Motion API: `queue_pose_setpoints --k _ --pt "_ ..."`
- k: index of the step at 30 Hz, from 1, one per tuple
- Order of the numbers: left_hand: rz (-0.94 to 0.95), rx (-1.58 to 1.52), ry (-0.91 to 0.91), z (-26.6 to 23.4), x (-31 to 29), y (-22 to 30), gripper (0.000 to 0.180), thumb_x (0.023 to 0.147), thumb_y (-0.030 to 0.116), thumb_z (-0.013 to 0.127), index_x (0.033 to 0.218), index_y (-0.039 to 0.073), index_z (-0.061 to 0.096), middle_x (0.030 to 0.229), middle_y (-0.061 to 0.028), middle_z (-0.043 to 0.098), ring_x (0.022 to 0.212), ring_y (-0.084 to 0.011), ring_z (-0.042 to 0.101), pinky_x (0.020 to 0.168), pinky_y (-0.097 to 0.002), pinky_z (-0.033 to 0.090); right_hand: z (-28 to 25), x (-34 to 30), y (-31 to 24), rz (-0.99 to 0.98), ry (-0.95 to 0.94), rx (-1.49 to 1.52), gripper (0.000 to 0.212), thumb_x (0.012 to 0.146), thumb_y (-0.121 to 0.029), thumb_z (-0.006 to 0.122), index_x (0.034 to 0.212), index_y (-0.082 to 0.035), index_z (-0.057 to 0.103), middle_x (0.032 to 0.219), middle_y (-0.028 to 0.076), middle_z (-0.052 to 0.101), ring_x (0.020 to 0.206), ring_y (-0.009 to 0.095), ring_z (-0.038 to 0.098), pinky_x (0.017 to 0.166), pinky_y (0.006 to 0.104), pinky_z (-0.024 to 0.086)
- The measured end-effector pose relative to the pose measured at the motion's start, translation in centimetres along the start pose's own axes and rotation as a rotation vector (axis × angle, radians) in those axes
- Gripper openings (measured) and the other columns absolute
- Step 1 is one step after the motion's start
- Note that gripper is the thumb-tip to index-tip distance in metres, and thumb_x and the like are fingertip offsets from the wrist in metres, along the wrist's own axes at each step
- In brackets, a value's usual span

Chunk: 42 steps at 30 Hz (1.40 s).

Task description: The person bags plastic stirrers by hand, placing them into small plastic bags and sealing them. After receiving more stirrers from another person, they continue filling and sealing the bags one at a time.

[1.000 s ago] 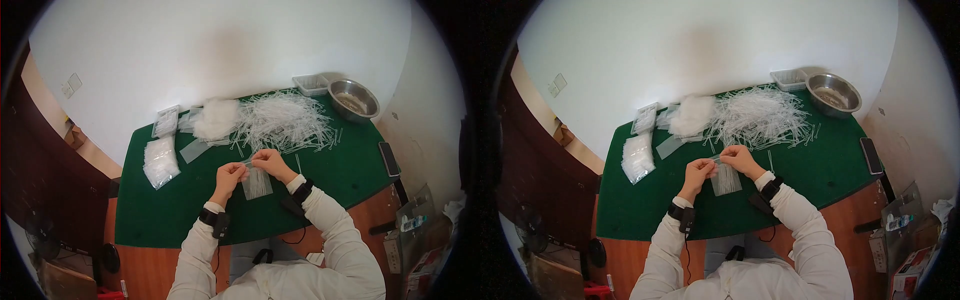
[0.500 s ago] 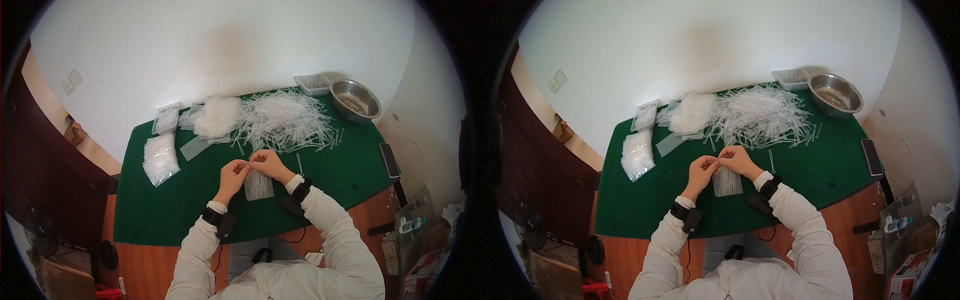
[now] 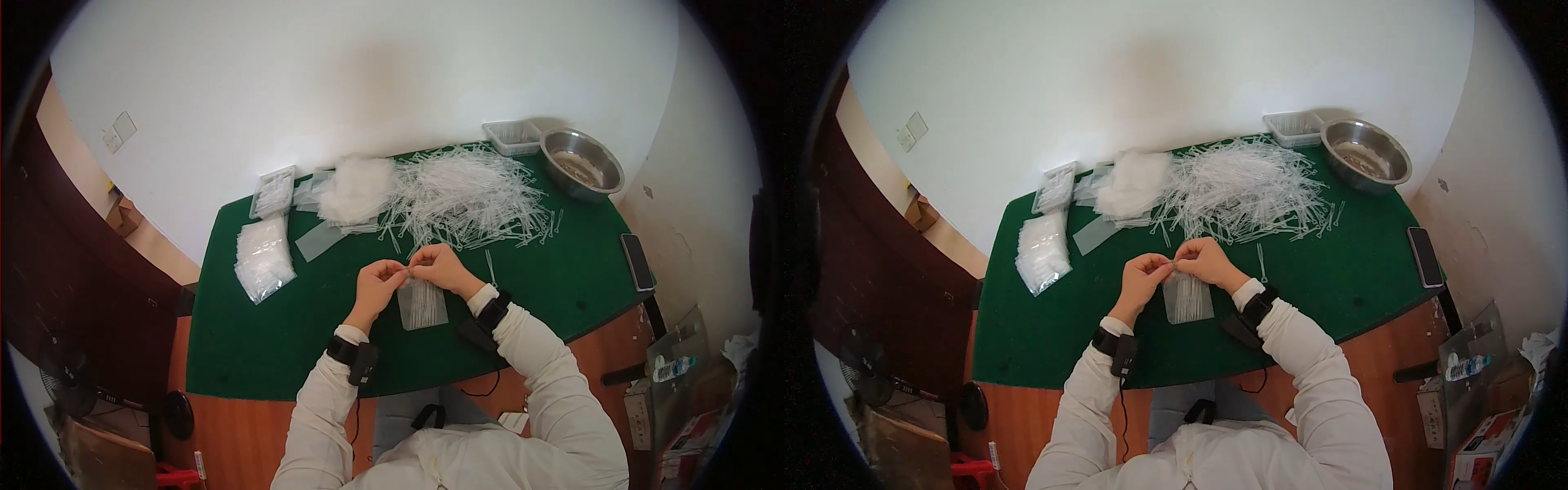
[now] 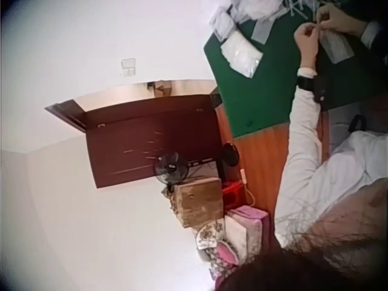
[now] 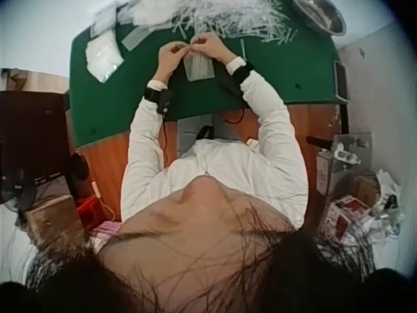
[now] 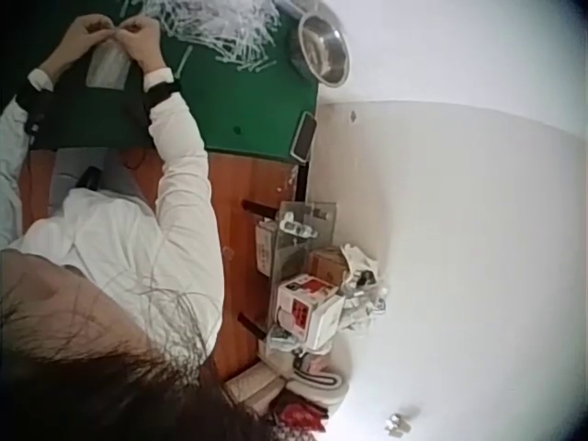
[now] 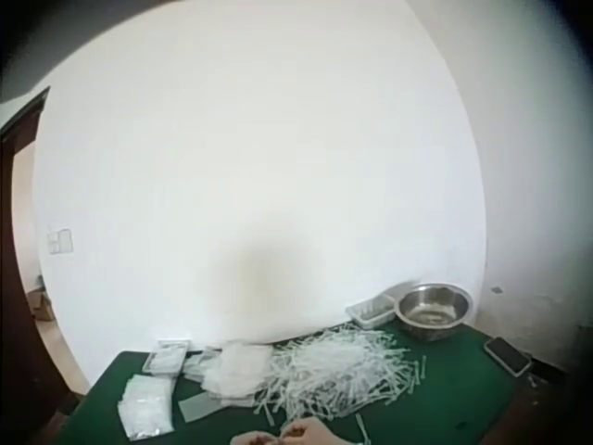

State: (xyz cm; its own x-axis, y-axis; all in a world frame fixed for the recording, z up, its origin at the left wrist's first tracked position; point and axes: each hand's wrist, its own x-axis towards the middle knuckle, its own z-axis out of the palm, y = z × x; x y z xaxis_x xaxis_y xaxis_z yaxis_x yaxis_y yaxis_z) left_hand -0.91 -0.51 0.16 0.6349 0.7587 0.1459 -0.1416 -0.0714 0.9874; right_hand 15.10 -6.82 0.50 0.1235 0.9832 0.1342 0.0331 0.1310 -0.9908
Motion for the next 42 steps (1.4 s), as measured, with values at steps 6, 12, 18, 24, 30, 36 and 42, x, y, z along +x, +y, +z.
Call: queue_pose_setpoints --k 6,12,18,24,30,36,42 --pt "-0.04 -0.068 0.012 -0.7 0.3 0.1 0.007 0.076 0.002 0.061 0.081 -0.002 0.059 0.071 -0.003 0.06 0.062 -0.0087 0.057 0.058 -0.0192 0.046 -1.0 0.2 -0.2 0.009 0.032 -0.022 0.008 0.067 -0.002 0.061 0.074 0.001 0.061 0.065 0.001 0.059 0.057 0.006 0.053 0.054 0.0199 0.043" --pt "-0.048 -0.063 0.028 -0.8 0.2 0.4 0.007 0.076 0.002 0.061 0.081 -0.002 0.059 0.071 -0.0032 0.06 0.062 -0.0088 0.058 0.058 -0.0189 0.046 -2.4 0.0 -0.6 0.071 -0.011 0.066 0.006 0.068 -0.001 0.06 0.073 0.002 0.061 0.064 0.004 0.059 0.054 0.009 0.055 0.052 0.0215 0.046" --pt "-0.081 -0.067 0.03 -1.1 0.4 0.1 0.007 0.076 0.002 0.061 0.081 -0.002 0.059 0.071 -0.004 0.06 0.062 -0.0093 0.058 0.057 -0.0189 0.045 -2.8 0.0 -0.8 0.115 -0.013 0.104 0.006 0.069 -0.001 0.06 0.073 0.003 0.06 0.065 0.005 0.059 0.054 0.011 0.056 0.053 0.0221 0.048" --pt "-0.118 -0.085 0.006 -1.4 0.3 0.1 0.01 0.076 0.004 0.062 0.084 0.0 0.058 0.075 -0.0036 0.06 0.069 -0.0097 0.058 0.061 -0.0206 0.046 -2.2 -0.1 -0.7 0.112 -0.009 0.068 0.005 0.07 0.0 0.059 0.075 0.002 0.06 0.066 0.005 0.059 0.054 0.011 0.056 0.052 0.022 0.047" --pt "-0.033 0.014 -0.111 -0.8 0.1 0.4 0.011 0.074 0.005 0.063 0.082 0.001 0.057 0.074 -0.002 0.059 0.068 -0.0079 0.056 0.062 -0.0204 0.044 -0.6 -0.2 -0.8 0.066 -0.086 0.039 0.004 0.07 0.0 0.059 0.074 0.001 0.059 0.066 0.005 0.059 0.054 0.011 0.056 0.052 0.0217 0.046" --pt "-0.027 0.058 -0.118 -0.5 0.0 0.1 0.008 0.073 0.003 0.063 0.078 0.001 0.057 0.073 -0.0012 0.059 0.067 -0.0066 0.055 0.061 -0.0193 0.043 -0.1 -0.3 -0.7 0.062 -0.097 0.062 0.005 0.069 0.0 0.06 0.073 0.001 0.057 0.066 0.004 0.059 0.055 0.01 0.055 0.051 0.0214 0.046" --pt "-0.008 0.069 -0.091 -0.2 0.0 0.2 0.007 0.071 0.004 0.062 0.075 0.0 0.058 0.069 -0.0008 0.058 0.064 -0.0061 0.054 0.059 -0.0192 0.043 -0.2 -0.2 -0.6 0.054 -0.121 0.094 0.005 0.069 -0.001 0.06 0.073 0.0 0.057 0.066 0.004 0.059 0.055 0.009 0.055 0.051 0.0216 0.046"
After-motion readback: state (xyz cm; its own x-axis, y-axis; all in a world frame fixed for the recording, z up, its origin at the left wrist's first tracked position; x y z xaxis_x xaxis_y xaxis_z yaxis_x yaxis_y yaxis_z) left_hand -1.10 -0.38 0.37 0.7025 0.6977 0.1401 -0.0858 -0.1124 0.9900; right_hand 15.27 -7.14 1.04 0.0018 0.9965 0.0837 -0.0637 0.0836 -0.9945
